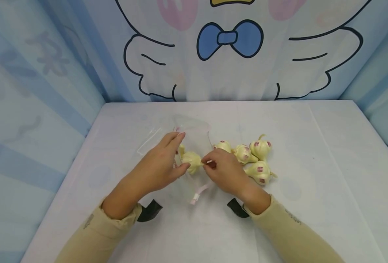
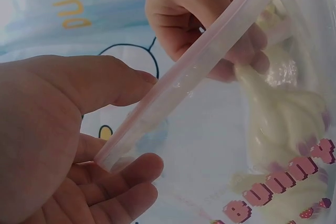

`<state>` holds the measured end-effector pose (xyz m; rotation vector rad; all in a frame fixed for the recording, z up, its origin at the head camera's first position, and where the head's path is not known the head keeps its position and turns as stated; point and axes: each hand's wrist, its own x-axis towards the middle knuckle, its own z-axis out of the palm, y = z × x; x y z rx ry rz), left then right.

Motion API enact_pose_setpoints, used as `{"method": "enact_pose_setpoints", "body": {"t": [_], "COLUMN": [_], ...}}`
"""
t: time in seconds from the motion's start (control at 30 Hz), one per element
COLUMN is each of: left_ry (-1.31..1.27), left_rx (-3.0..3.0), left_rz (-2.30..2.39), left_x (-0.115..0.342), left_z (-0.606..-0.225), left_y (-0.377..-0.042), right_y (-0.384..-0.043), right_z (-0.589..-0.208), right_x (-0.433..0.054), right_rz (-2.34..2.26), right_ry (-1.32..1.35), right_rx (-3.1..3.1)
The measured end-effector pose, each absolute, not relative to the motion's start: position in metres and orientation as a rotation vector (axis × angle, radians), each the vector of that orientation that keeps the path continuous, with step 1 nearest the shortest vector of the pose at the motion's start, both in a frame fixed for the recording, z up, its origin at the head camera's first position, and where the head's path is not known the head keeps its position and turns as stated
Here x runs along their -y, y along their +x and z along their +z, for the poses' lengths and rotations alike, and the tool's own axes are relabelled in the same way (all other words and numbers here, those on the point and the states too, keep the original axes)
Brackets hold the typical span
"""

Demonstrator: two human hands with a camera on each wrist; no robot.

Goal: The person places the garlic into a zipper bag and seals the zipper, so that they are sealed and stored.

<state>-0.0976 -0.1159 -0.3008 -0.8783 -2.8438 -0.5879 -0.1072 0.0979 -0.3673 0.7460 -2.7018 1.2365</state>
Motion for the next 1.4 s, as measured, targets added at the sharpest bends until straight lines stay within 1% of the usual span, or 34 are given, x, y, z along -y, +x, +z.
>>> {"method": "enact_pose_setpoints", "body": {"t": [0.17,0.33,0.7,0.93,1.4], "left_ry": [-0.884,-0.892,-0.903,-0.908,-0.882], "left_rx": [2.83,2.816,2.793,2.808,2.873], "left_rz": [-0.585,-0.58,-0.582,-0.58,-0.627], "left_x": [0.115,0.113,0.112,0.112,0.11], "left_z": [-0.302,-0.302,-0.305,-0.306,-0.303], "left_y": [-0.097,-0.097,-0.097,-0.096,-0.096], "right_y": [-0.105,-0.104,-0.104,-0.104,-0.116], "right_z": [-0.369,-0.368,-0.368,-0.365,-0.368], "right_x": [-0.092,-0.089,-0.087,-0.085,-0.081], "right_rz": [1.029,0.962,1.001,1.122,1.293], "right_ry": [0.715,0.647,0.718,0.747,0.798], "right_rx": [2.646,2.644,2.732,2.866,2.984]}}
